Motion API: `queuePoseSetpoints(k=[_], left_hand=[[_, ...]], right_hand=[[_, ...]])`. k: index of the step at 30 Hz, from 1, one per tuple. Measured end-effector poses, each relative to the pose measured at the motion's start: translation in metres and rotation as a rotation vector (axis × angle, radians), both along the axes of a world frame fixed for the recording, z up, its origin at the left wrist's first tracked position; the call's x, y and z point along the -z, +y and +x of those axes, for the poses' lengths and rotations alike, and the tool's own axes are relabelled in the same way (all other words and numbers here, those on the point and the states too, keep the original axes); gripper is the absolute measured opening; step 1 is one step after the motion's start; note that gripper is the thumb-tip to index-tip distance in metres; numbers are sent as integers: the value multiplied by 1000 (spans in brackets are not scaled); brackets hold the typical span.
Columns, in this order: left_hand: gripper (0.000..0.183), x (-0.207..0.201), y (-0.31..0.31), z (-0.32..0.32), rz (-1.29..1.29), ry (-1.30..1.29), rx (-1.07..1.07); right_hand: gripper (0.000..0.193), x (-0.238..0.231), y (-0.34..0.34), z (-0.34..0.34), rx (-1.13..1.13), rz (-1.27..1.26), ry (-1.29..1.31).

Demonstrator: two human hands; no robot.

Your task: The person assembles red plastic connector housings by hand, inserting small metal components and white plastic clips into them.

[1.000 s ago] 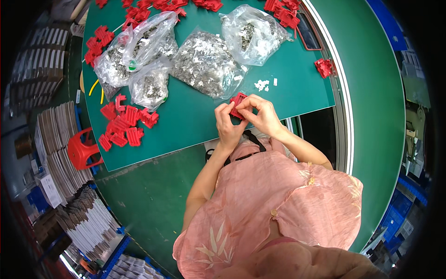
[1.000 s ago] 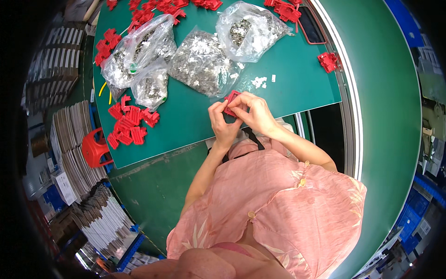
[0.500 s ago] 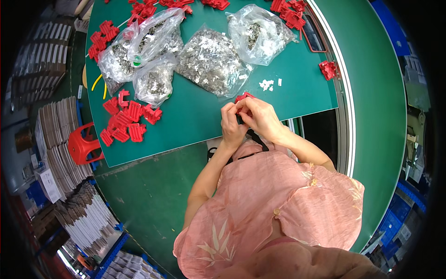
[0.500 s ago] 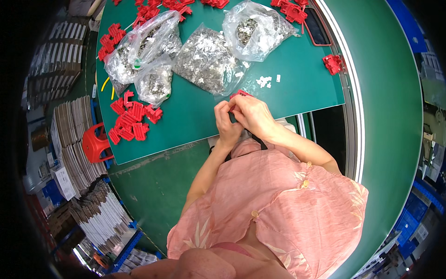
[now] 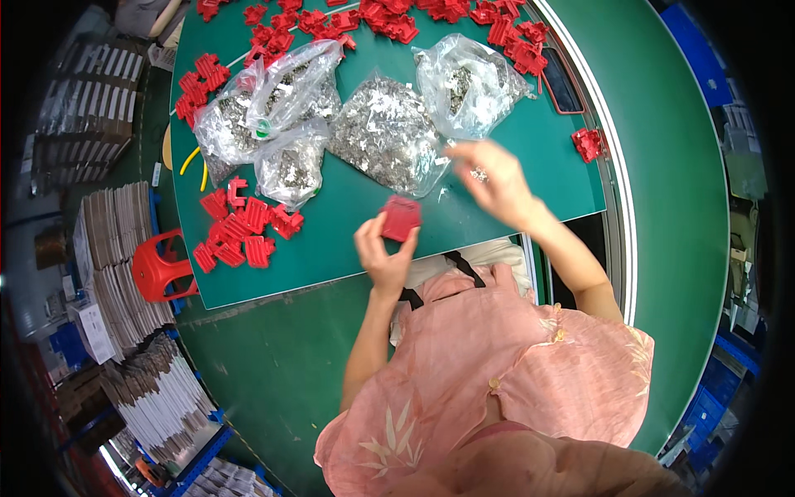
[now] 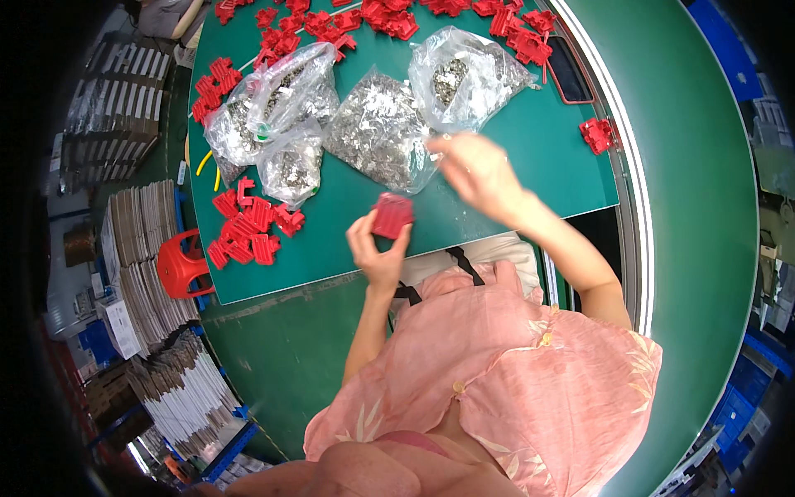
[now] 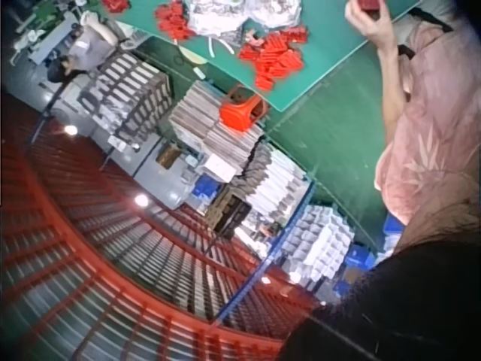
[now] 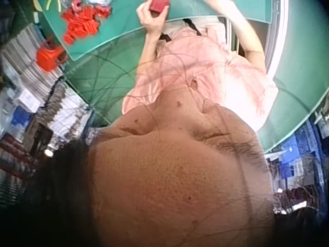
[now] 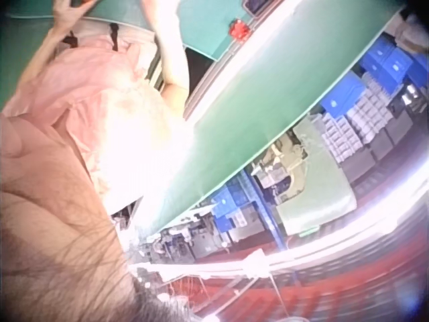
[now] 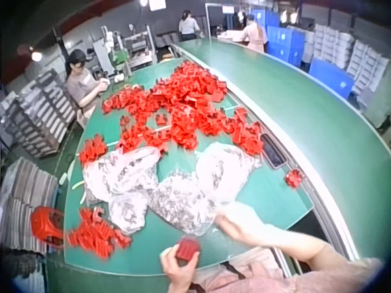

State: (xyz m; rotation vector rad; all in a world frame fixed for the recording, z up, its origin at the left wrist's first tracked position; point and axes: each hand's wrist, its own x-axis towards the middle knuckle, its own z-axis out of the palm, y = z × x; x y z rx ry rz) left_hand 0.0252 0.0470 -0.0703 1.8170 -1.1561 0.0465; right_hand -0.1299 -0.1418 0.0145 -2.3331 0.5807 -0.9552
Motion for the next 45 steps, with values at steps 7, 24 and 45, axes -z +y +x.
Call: queuePoseSetpoints(k=[7, 24, 45], left_hand=[[58, 3, 54, 82, 122, -211, -395], [65, 21, 51, 92, 107, -322, -511], [85, -60, -66, 1, -129, 327, 467]], right_hand=[[21, 6, -199, 77, 330, -136, 54], [57, 55, -239, 178, 188, 117, 464], [58, 15, -59, 10, -784, 1654, 59]])
